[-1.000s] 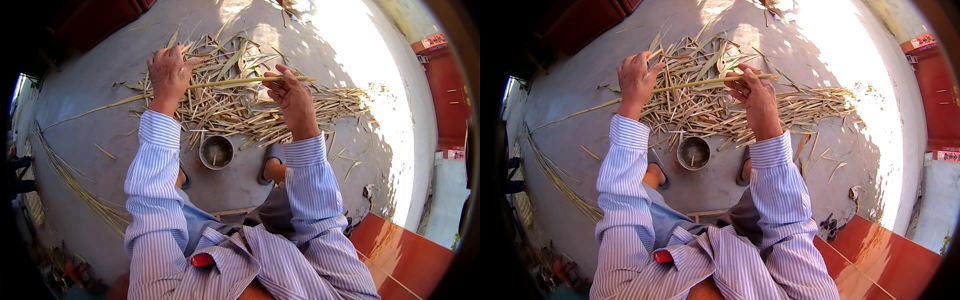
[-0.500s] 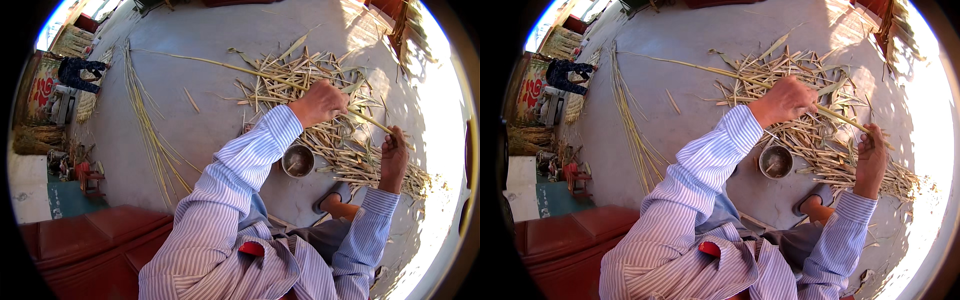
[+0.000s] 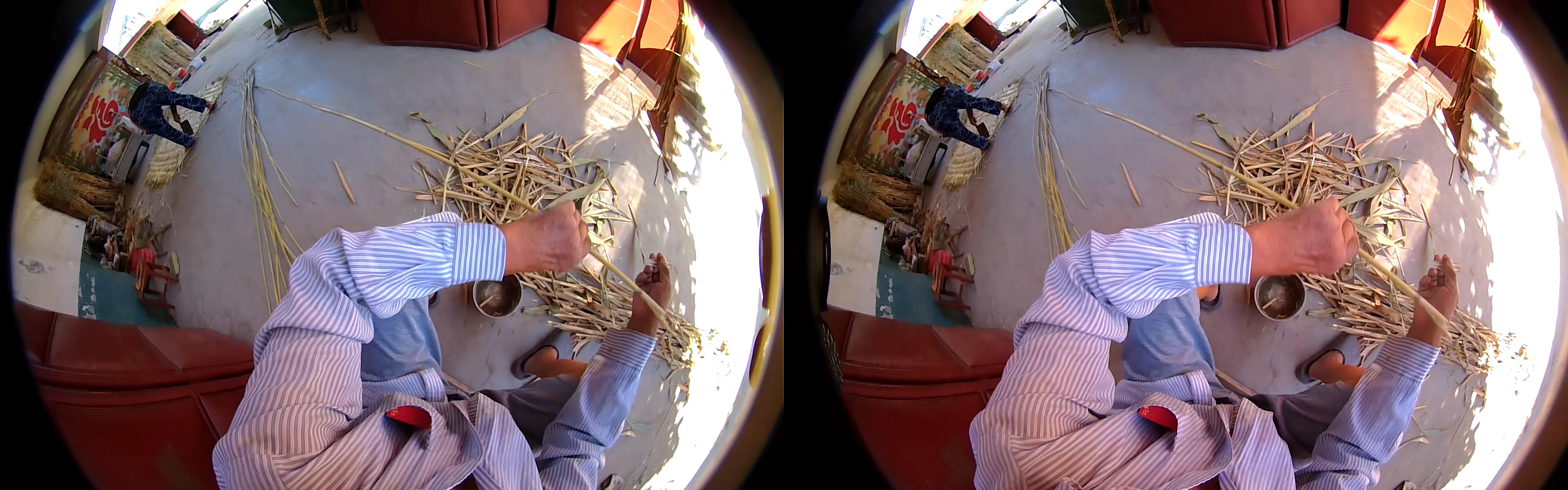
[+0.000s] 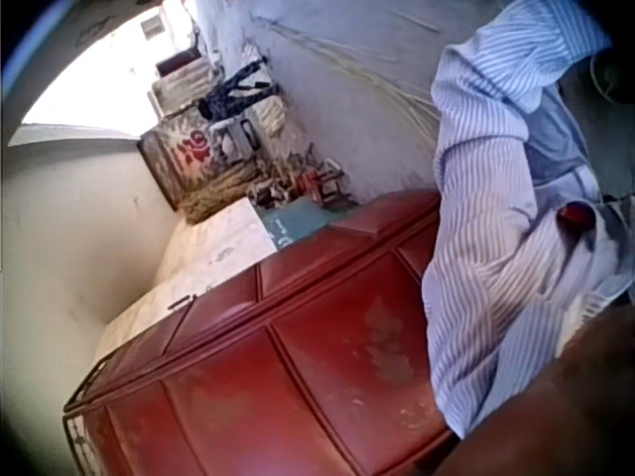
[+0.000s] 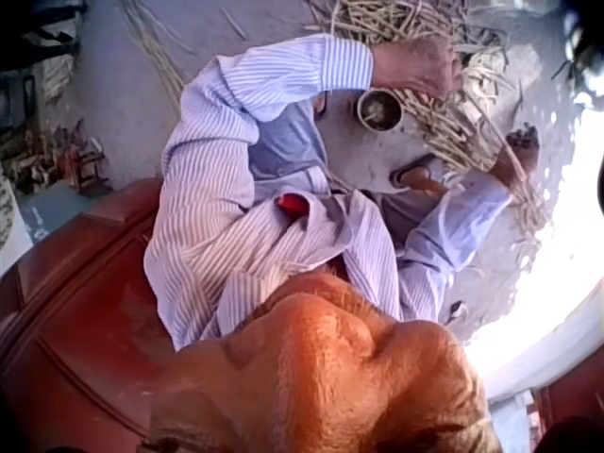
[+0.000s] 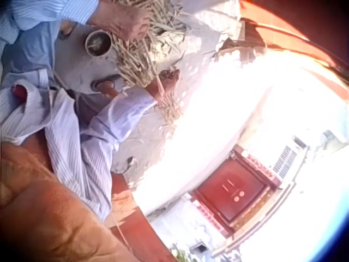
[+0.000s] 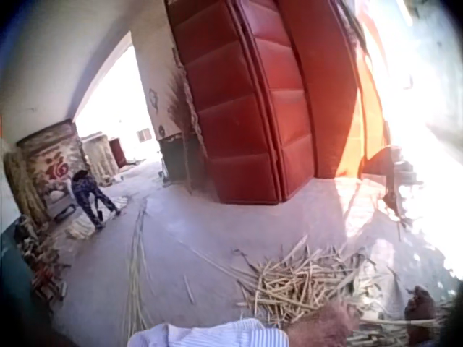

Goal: The person sits on the floor and strips leaves and fibers from long, dry plant stems by hand. They pull the material downward along the stem, separating the core from the outer layers, and drop the debris onto a growing pile on the ground.

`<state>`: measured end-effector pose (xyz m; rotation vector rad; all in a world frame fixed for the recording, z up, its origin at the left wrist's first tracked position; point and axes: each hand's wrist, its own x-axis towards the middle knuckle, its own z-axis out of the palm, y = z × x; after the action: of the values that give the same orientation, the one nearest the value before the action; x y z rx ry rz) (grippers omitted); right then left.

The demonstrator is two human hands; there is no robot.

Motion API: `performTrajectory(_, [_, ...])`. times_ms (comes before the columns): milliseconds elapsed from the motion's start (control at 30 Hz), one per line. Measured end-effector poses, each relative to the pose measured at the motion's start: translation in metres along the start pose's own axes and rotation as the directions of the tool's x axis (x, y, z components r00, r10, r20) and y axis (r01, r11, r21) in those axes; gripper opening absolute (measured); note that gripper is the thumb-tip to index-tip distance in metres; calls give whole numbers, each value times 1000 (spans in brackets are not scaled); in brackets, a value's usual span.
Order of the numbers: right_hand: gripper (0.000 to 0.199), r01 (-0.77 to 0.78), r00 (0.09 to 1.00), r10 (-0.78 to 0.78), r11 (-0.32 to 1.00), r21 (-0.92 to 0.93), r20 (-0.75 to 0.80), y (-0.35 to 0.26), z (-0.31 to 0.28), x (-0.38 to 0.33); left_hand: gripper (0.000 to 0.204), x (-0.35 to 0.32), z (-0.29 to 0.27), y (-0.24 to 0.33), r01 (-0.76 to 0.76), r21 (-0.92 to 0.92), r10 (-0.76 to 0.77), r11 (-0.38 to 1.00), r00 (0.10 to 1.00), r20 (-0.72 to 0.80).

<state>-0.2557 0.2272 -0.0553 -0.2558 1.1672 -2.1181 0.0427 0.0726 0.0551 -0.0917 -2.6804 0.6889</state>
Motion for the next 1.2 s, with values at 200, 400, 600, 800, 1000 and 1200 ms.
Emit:
performTrajectory(200, [17,-75,997,73,989,-125,-21,13,34,-13,17,-60,-31,32,-39,-221,65,974,992,112])
performTrajectory(400, [13,-64,997,71,977,-204,27,16,70,-31,11,-231,-36,-18,158,-25,-124,987,852,509])
performTrajectory(600, [14,-92,985,143,910,-403,98,48,105,-40,12,-453,-73,6,344,121,-286,931,482,828])
performTrajectory(800, [37,49,912,253,712,-700,322,107,125,3,22,-610,-60,58,543,305,-220,782,-217,951])
performTrajectory(1000, [68,257,916,240,266,-929,322,146,158,70,21,-608,52,80,890,178,-400,420,6,916])
performTrajectory(1200, [55,424,835,486,-270,-864,257,161,40,97,15,-572,202,36,943,198,-562,266,-14,827])
